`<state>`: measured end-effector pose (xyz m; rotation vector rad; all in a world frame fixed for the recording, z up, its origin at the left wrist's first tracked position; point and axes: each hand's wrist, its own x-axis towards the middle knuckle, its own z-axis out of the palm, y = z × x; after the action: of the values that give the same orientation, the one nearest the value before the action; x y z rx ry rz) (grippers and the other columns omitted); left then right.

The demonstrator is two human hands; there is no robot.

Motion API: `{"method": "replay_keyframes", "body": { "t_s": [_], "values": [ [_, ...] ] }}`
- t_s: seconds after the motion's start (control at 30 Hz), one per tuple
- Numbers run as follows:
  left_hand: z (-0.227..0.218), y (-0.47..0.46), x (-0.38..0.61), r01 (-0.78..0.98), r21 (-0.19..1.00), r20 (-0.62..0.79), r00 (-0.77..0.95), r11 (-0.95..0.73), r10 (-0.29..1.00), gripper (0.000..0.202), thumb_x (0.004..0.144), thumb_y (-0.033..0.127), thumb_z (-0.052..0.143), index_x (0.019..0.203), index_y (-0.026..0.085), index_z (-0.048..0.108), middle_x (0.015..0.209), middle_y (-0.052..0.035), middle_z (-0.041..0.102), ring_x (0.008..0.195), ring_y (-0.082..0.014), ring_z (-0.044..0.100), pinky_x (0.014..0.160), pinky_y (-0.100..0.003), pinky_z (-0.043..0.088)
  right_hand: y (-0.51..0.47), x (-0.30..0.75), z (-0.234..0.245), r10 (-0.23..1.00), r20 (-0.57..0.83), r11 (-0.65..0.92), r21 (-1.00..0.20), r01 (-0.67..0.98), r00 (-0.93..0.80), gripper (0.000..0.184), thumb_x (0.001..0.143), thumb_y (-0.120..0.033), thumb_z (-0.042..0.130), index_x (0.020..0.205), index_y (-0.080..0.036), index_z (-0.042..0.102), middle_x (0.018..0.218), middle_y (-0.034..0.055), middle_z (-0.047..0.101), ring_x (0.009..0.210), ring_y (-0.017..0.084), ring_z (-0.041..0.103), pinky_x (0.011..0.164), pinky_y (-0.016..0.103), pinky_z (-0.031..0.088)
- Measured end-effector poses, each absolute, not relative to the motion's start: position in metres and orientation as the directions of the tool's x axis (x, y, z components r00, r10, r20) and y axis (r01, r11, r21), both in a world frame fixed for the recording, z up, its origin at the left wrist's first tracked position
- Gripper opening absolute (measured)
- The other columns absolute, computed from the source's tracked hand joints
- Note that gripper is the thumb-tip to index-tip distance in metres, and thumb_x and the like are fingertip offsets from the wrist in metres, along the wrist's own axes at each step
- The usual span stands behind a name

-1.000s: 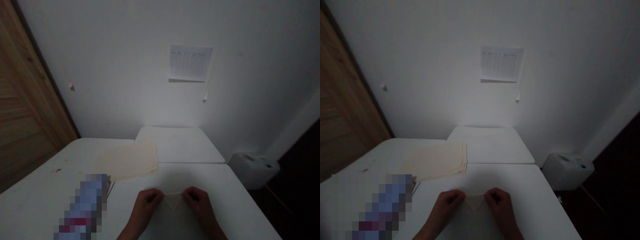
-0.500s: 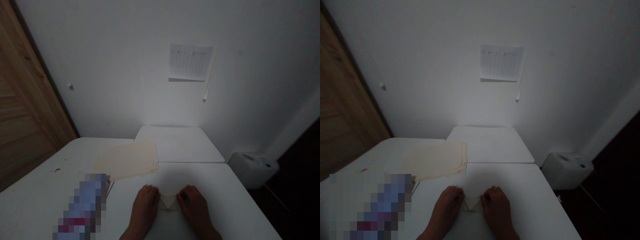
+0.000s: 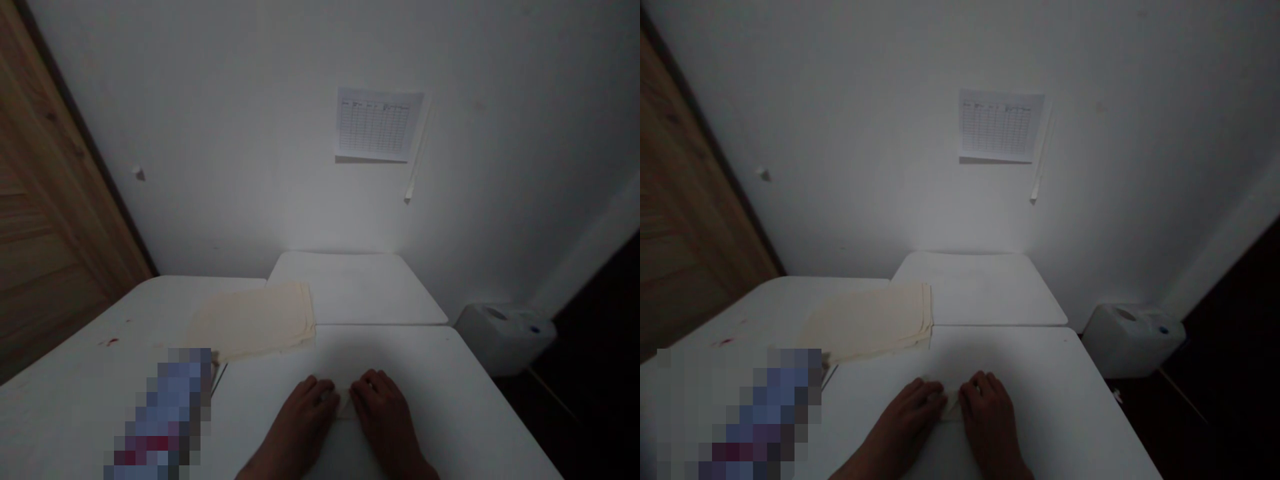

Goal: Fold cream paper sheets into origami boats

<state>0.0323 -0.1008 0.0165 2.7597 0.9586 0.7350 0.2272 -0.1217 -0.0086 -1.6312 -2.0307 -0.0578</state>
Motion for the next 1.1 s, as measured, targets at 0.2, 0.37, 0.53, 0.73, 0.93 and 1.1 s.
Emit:
{"method": "replay_keyframes", "body": {
  "t_s": [0.2,0.37,0.53,0.73,0.93,1.1],
  "values": [
    [0.003,-0.098,0.032,0.570,0.159,0.430,0.695,-0.806,0.576,0.034,0.082,0.003,0.052,0.109,0.020,0.062,0.112,-0.0084,0.067,0.101,-0.0255,0.061,0.091,-0.045,0.051,-0.128,0.225,-0.001,0.883,0.389,0.392,-0.308,0.867,-0.261,0.026,0.085,-0.002,0.057,0.097,-0.024,0.065,0.093,0.0008,0.062,0.085,0.016,0.057,0.080,0.025,0.043],
    [0.001,-0.100,0.034,0.572,0.165,0.444,0.684,-0.803,0.579,0.032,0.081,0.004,0.053,0.106,0.021,0.064,0.112,-0.0071,0.069,0.098,-0.0248,0.061,0.088,-0.042,0.053,-0.130,0.223,0.002,0.873,0.372,0.424,-0.258,0.868,-0.316,0.031,0.084,-0.004,0.056,0.103,-0.027,0.063,0.097,0.0011,0.062,0.089,0.018,0.056,0.083,0.029,0.041],
    [0.005,-0.104,0.037,0.591,0.223,0.433,0.652,-0.775,0.622,0.025,0.083,0.008,0.055,0.101,0.021,0.065,0.110,-0.0062,0.069,0.091,-0.0237,0.062,0.081,-0.039,0.055,-0.129,0.222,-0.001,0.876,0.355,0.411,-0.199,0.890,-0.326,0.040,0.082,-0.006,0.056,0.113,-0.031,0.060,0.098,0.0016,0.062,0.089,0.020,0.055,0.081,0.031,0.039],
    [0.002,-0.105,0.038,0.610,0.184,0.492,0.621,-0.771,0.610,0.029,0.084,0.008,0.051,0.105,0.021,0.066,0.108,-0.0069,0.070,0.093,-0.0244,0.062,0.082,-0.041,0.055,-0.129,0.219,-0.005,0.886,0.340,0.378,-0.136,0.916,-0.315,0.046,0.082,-0.004,0.055,0.118,-0.032,0.057,0.102,0.0014,0.063,0.091,0.021,0.055,0.081,0.033,0.038],
    [-0.004,-0.105,0.040,0.654,0.144,0.495,0.602,-0.742,0.627,0.021,0.086,0.010,0.052,0.093,0.022,0.069,0.103,-0.0034,0.073,0.090,-0.0244,0.063,0.080,-0.040,0.056,-0.131,0.216,-0.010,0.895,0.336,0.343,-0.101,0.934,-0.292,0.050,0.080,-0.002,0.055,0.120,-0.033,0.056,0.105,0.0022,0.063,0.093,0.023,0.056,0.082,0.036,0.037],
    [-0.006,-0.107,0.040,0.724,0.122,0.484,0.554,-0.678,0.678,0.020,0.083,0.010,0.057,0.092,0.021,0.070,0.102,-0.0017,0.074,0.090,-0.0262,0.063,0.081,-0.042,0.056,-0.138,0.219,-0.006,0.916,0.317,0.294,-0.110,0.950,-0.246,0.053,0.079,-0.003,0.053,0.122,-0.033,0.056,0.110,0.0047,0.062,0.098,0.026,0.055,0.085,0.040,0.036]
  ]
}}
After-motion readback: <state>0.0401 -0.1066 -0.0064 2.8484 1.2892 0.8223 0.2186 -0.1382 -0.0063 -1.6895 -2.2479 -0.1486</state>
